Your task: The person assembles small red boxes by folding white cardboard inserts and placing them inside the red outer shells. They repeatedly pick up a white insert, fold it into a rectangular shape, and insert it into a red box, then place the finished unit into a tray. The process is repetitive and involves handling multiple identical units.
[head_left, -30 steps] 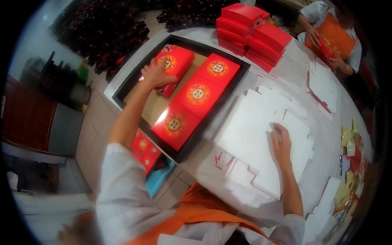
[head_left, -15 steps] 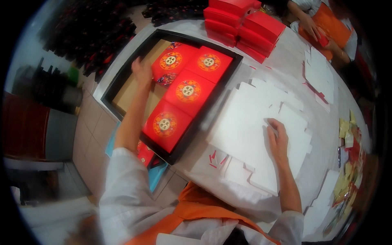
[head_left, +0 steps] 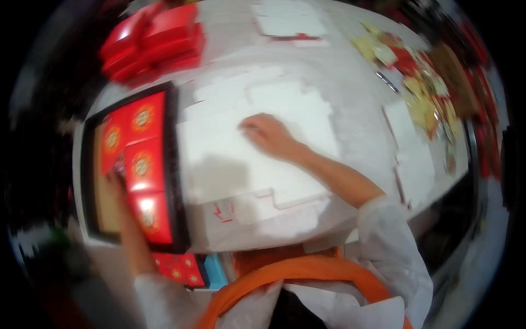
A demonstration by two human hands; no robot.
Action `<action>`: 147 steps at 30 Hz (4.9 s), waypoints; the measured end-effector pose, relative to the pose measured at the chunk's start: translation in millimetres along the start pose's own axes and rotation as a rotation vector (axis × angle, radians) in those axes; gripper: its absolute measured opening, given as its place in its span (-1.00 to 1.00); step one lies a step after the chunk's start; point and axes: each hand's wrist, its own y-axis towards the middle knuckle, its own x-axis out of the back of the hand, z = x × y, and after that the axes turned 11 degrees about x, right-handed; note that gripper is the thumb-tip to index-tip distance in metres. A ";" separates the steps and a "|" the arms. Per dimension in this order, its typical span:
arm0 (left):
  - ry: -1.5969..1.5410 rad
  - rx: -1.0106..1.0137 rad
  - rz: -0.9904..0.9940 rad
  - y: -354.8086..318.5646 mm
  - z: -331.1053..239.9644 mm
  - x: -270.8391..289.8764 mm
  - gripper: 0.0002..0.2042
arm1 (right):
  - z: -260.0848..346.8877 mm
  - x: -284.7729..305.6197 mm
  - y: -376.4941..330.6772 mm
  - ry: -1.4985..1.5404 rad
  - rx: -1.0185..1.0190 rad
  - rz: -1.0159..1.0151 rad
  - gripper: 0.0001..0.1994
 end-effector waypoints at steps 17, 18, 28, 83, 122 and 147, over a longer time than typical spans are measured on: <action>1.003 -0.287 -0.159 -200.8 -1.7 -281.3 -0.45 | 13.5 87.5 -110.6 0.094 -0.569 -0.346 -0.50; 1.039 -0.276 -0.176 -203.4 -0.3 -282.9 -0.45 | 12.2 85.3 -110.6 0.085 -0.566 -0.344 -0.50; 1.291 -0.508 -0.304 -204.6 3.1 -291.4 -0.55 | 4.6 78.1 -114.2 0.040 -0.578 -0.376 -0.50; -0.356 0.366 0.563 -292.9 -43.0 -234.4 -0.36 | 65.0 130.5 -135.1 0.134 -0.538 -0.178 -0.57; 0.694 0.327 0.610 -307.8 -42.6 -314.1 -0.69 | 123.4 60.0 -101.3 0.476 -0.515 0.547 -0.52; 0.541 0.422 0.702 -302.9 -49.5 -322.0 -0.73 | 132.0 55.0 -113.3 0.240 -0.295 0.475 -0.54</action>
